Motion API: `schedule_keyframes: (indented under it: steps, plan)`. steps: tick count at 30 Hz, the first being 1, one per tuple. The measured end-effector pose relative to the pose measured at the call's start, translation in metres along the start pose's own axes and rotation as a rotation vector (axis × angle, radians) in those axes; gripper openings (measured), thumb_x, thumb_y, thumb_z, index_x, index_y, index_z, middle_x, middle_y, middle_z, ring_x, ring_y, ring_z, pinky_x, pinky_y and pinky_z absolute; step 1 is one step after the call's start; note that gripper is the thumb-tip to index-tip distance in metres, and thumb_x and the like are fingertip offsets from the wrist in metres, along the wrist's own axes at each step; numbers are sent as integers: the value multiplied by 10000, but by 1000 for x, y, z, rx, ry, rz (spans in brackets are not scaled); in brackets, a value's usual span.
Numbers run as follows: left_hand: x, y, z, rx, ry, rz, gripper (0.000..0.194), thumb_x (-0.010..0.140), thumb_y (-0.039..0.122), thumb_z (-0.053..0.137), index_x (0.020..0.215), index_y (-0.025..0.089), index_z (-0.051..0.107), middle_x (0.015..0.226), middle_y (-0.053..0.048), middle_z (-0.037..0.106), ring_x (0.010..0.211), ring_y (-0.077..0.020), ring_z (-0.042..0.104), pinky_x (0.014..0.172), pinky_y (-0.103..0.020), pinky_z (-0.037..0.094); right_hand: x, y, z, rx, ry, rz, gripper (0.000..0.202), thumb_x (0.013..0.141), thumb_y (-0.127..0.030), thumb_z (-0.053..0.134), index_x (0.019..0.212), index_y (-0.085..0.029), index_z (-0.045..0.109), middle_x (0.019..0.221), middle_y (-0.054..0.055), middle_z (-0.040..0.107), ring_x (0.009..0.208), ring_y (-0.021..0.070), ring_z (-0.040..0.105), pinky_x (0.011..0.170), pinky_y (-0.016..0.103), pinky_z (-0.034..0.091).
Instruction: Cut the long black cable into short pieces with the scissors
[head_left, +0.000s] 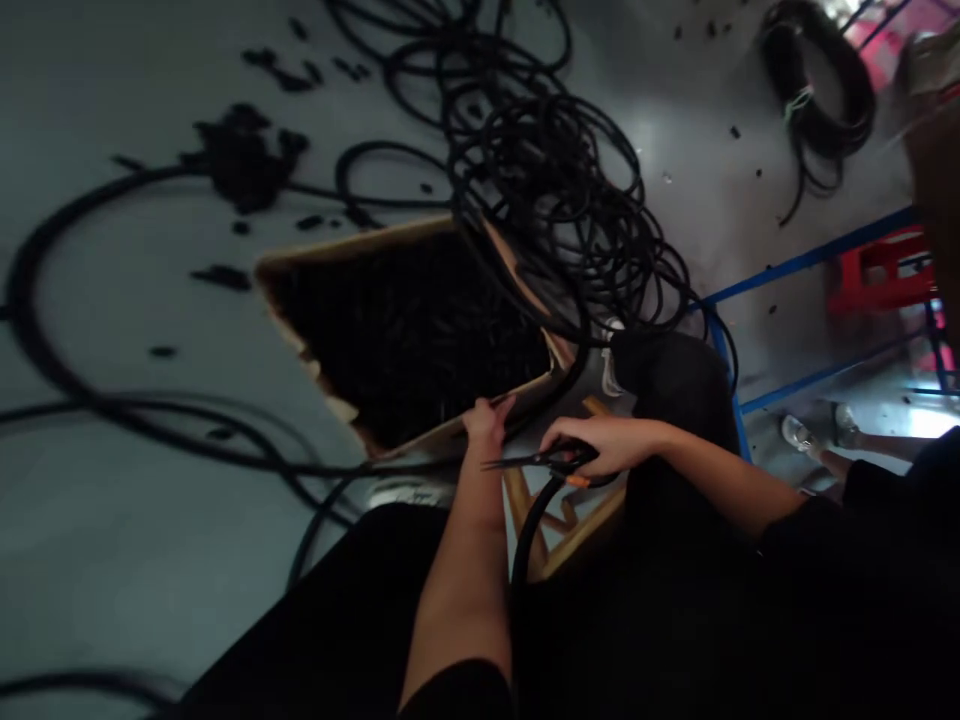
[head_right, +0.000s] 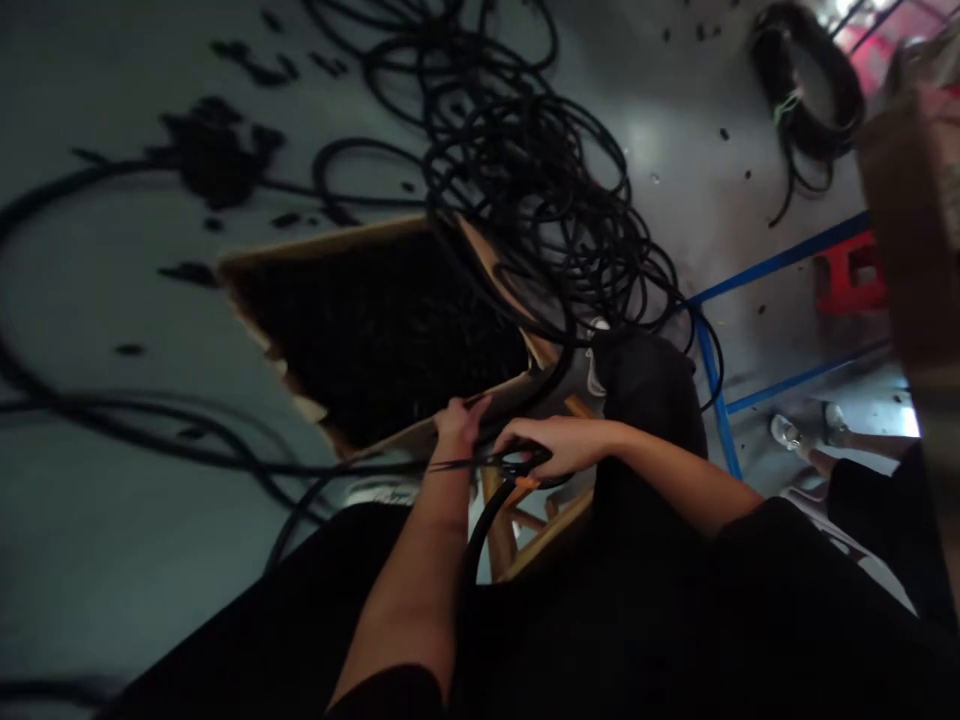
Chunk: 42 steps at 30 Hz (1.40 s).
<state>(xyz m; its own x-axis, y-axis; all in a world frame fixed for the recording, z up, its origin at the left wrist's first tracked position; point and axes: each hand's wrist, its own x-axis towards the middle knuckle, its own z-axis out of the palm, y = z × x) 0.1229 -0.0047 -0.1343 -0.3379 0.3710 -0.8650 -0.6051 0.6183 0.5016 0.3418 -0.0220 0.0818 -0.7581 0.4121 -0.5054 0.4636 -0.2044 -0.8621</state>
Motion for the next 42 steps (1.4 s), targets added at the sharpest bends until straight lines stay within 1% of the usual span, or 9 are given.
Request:
schedule_keyframes:
  steps: [3, 7, 10, 13, 19, 26, 33, 38, 42]
  plan:
    - [13, -17, -3, -28, 96, -83, 439, 1094, 427, 764, 1441, 167, 694, 1410, -135, 726, 1197, -274, 755, 1006, -484, 691, -5, 1, -2, -22, -8, 7, 547, 914, -206, 799, 1418, -189, 588, 1099, 6, 677, 1003, 163, 652, 918, 279, 498]
    - [7, -34, -9, -45, 119, -141, 367, 1098, 399, 764, 1366, 153, 712, 1290, -110, 752, 1064, -226, 770, 889, -400, 708, -8, -2, -4, -13, 3, 12, 538, 896, -179, 789, 1394, -204, 589, 1081, -5, 674, 985, 156, 652, 935, 292, 501]
    - [14, -29, -9, -54, 128, -159, 321, 1110, 368, 750, 1338, 144, 714, 1218, -93, 758, 979, -196, 766, 816, -346, 698, -9, -7, -4, -5, 8, 16, 557, 893, -173, 778, 1414, -216, 587, 1097, 3, 679, 996, 162, 661, 954, 307, 511]
    - [25, -25, -10, -64, 143, -153, 350, 1113, 380, 744, 1375, 150, 706, 1258, -103, 757, 1017, -209, 771, 850, -369, 703, -11, -10, -4, -7, -2, 12, 562, 900, -179, 770, 1431, -213, 590, 1141, 24, 697, 1016, 168, 674, 965, 314, 517]
    - [14, -43, -13, -60, 130, -160, 397, 1101, 407, 758, 1406, 159, 704, 1344, -122, 744, 1121, -247, 768, 944, -438, 703, -12, -14, -8, -30, 1, 30, 554, 882, -167, 761, 1414, -190, 607, 1149, 42, 710, 1050, 187, 684, 977, 327, 532]
    - [37, -25, -7, -59, 137, -109, 252, 1159, 331, 659, 1303, 129, 699, 1108, -74, 758, 888, -165, 764, 750, -292, 685, -13, -16, -5, -28, -7, -11, 545, 910, -175, 751, 1435, -192, 607, 1190, 56, 716, 1081, 189, 691, 992, 331, 532]
    - [20, -48, -8, -51, 121, -82, 151, 1131, 101, 468, 1126, 123, 618, 833, -49, 657, 729, -176, 799, 723, -281, 701, -15, -18, -7, -42, 15, 38, 561, 900, -165, 742, 1441, -200, 601, 1233, 67, 731, 1102, 193, 703, 1026, 352, 541]
    - [35, -41, -6, -67, 123, -46, 109, 1136, 156, 495, 1090, 142, 594, 906, -89, 692, 816, -192, 828, 732, -270, 709, -19, -18, -6, -37, 3, 1, 536, 901, -173, 735, 1420, -201, 606, 1220, 65, 731, 1100, 195, 701, 1012, 350, 539]
    - [19, -55, -12, -84, 142, -64, 82, 1115, 153, 534, 1110, 131, 612, 910, -113, 693, 872, -225, 838, 720, -287, 711, -20, -16, -8, -43, 3, -4, 529, 896, -177, 728, 1411, -186, 609, 1181, 58, 710, 1069, 188, 686, 982, 342, 536]
